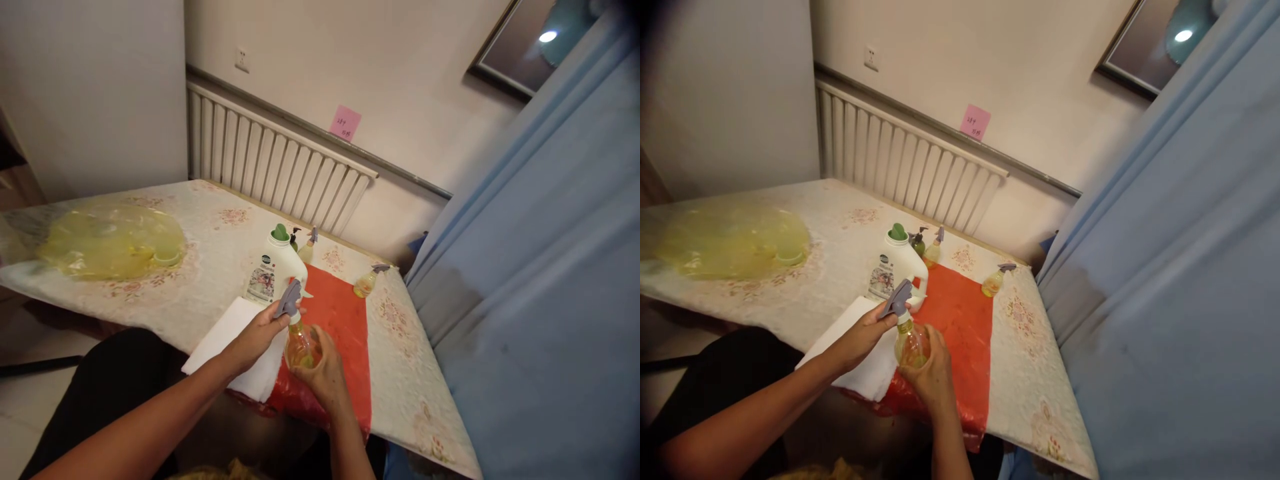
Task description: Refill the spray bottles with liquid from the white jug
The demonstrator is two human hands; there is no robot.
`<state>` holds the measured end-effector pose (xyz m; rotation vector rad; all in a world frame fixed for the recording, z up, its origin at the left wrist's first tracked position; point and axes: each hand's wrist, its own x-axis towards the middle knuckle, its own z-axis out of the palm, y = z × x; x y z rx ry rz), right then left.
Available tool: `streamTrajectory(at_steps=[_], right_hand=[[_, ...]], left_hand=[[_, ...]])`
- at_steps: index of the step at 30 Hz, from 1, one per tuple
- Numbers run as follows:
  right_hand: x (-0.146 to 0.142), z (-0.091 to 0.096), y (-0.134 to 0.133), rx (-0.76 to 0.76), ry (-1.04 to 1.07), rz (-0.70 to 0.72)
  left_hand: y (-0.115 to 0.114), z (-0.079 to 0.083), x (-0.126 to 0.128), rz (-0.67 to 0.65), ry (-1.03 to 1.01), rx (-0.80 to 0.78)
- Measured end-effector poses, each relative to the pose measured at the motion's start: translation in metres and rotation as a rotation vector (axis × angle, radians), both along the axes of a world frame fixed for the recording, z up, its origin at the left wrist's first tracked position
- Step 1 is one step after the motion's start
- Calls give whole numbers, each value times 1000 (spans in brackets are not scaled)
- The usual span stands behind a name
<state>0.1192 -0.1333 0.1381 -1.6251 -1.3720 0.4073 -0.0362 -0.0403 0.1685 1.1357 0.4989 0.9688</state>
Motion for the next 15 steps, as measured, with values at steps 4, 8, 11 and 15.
streamTrajectory(at_steps=[4,8,11,15], right_hand=[[-5,2,0,15,49,23],[-6,2,0,-2,41,2],[-7,2,-1,-31,43,-11],[-10,0,-2,-72,101,-8]], left_hand=[[0,-2,-2,-71,-10,-28],[1,-4,-6,-82,56,43],[2,-4,-7,-91,103,108],[1,-4,-6,-90,128,131]])
